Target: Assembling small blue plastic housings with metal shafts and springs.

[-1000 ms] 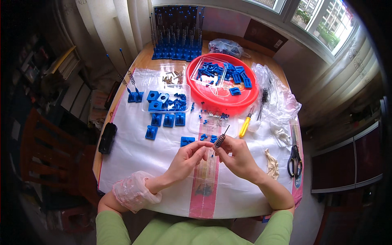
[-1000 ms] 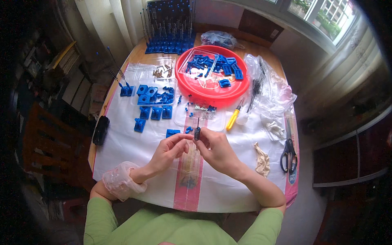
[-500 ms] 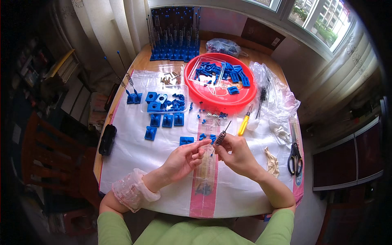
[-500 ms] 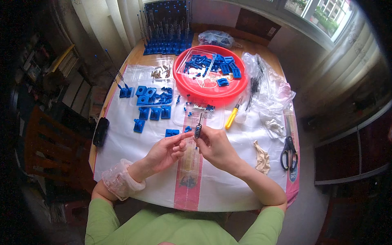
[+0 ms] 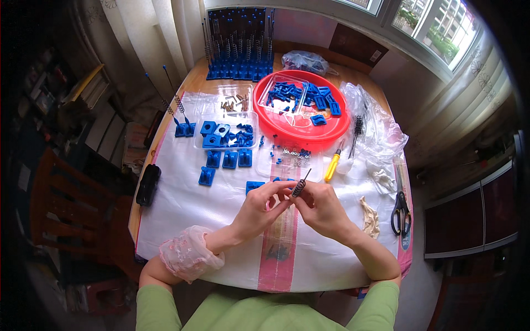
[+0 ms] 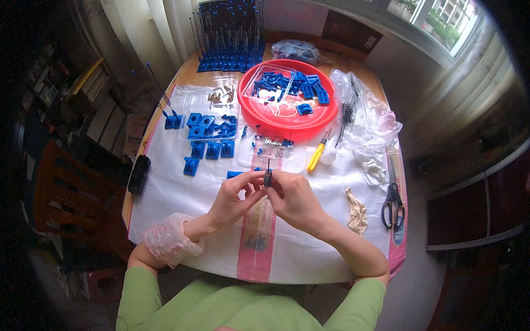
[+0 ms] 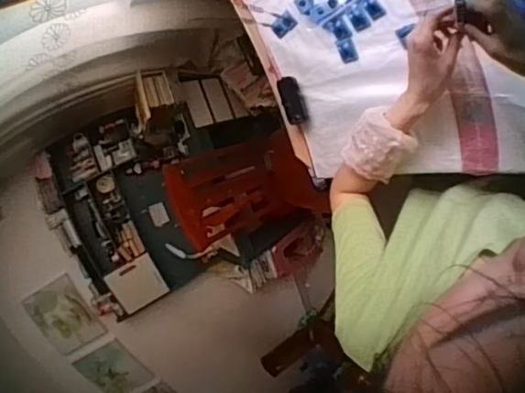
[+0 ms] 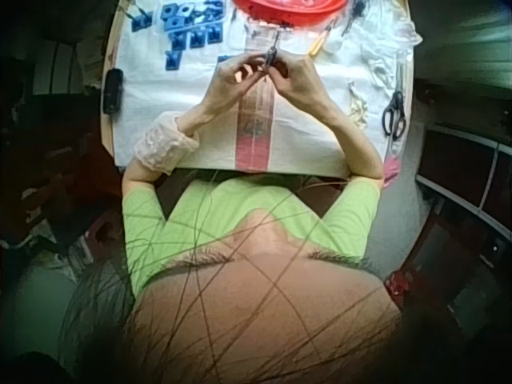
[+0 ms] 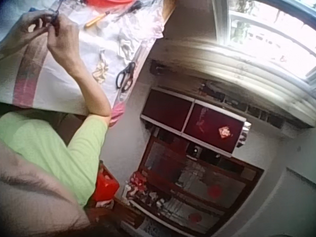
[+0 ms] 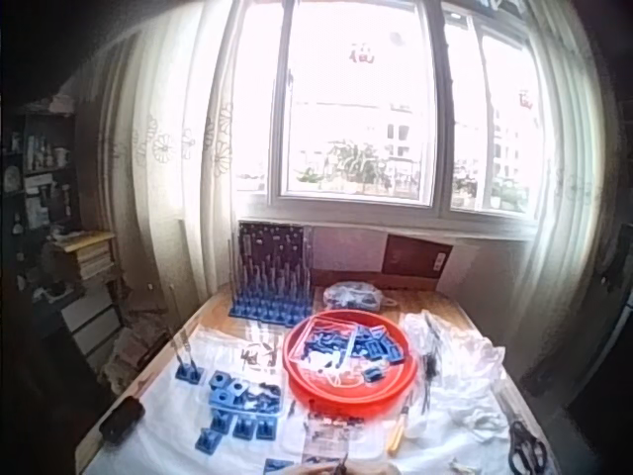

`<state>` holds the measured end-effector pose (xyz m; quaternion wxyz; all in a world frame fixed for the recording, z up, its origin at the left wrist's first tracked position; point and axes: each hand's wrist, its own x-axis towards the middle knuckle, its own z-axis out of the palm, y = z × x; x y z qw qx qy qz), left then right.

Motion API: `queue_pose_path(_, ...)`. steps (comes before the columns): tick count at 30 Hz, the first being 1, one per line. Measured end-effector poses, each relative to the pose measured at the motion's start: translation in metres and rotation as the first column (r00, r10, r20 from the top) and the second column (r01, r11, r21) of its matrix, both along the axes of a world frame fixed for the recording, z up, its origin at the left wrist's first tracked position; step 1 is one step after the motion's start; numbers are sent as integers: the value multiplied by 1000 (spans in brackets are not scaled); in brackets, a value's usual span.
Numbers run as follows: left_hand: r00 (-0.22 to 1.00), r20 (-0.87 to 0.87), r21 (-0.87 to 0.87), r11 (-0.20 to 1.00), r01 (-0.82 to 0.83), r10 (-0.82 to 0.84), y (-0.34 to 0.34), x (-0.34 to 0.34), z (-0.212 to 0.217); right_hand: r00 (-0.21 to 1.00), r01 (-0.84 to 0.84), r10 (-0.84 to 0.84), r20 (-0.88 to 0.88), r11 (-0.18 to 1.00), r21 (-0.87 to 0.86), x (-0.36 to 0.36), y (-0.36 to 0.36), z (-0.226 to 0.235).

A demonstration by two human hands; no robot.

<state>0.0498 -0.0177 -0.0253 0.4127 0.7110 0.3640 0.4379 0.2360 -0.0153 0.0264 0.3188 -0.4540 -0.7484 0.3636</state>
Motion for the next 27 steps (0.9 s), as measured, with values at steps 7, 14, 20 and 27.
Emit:
queue_pose_path(7, 997, -42, 41, 997, -69, 71, 2, 2, 7, 999, 13, -15, 52, 999, 45, 1, 0, 3)
queue_pose_path(14, 995, 20, 145, 984, -100, 98, 2, 6, 2, 995, 24, -21, 96, 999, -35, 5, 2, 14)
queue_pose_path(20, 991, -70, 349, 933, -84, 115, 7, 4, -3, 933, 3, -14, 359, 1000, 31, 36, -4, 49)
queue_pose_path(27, 995, -43, 321, 945, -67, 86, 7, 6, -1, 815, 110, -130, 565, 991, 70, 75, -17, 78)
